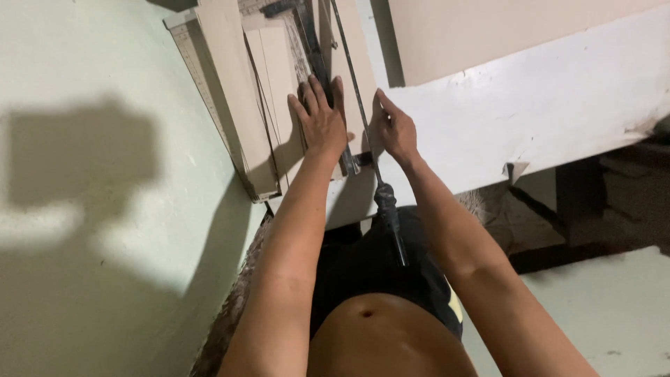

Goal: The person uses a manual paper cutter to trim a large sheet of cardboard into smaller rectangular pieces. They repeatedly align the sheet against the cutter's guide, lower the blade to slice, and stack the cut pieces on the left side of the machine.

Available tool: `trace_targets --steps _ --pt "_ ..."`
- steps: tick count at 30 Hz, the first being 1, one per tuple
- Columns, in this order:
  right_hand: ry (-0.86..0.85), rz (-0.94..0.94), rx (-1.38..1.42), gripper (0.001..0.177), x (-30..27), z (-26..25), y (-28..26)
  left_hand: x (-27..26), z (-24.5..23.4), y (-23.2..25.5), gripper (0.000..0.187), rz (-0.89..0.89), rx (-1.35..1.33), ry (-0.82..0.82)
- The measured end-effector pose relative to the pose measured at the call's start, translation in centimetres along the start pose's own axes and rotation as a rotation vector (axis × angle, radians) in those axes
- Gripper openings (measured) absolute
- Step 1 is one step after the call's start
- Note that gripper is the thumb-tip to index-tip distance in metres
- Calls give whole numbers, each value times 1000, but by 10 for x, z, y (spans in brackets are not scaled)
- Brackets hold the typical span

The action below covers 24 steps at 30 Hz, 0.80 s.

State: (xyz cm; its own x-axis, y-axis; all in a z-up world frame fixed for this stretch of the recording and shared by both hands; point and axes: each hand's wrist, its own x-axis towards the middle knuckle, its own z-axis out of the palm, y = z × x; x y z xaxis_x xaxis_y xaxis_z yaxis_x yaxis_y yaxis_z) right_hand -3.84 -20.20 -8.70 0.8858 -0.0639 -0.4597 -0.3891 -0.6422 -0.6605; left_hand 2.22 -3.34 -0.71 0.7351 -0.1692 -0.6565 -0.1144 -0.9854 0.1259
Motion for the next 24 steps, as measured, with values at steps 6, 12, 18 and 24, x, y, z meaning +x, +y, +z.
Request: trace_targets --steps 6,12,18,24 --pt "16 -65 143 55 6 0 14 22 23 4 132 -121 187 -124" --pt "2 52 -284 46 -81 -85 -88 22 24 3 126 -101 213 -55" --pt "-451 279 -379 98 -178 -62 -123 18 19 5 118 -76 107 -65" --pt "-176 34 -528 70 -187 39 16 -10 6 9 112 -74 8 -130"
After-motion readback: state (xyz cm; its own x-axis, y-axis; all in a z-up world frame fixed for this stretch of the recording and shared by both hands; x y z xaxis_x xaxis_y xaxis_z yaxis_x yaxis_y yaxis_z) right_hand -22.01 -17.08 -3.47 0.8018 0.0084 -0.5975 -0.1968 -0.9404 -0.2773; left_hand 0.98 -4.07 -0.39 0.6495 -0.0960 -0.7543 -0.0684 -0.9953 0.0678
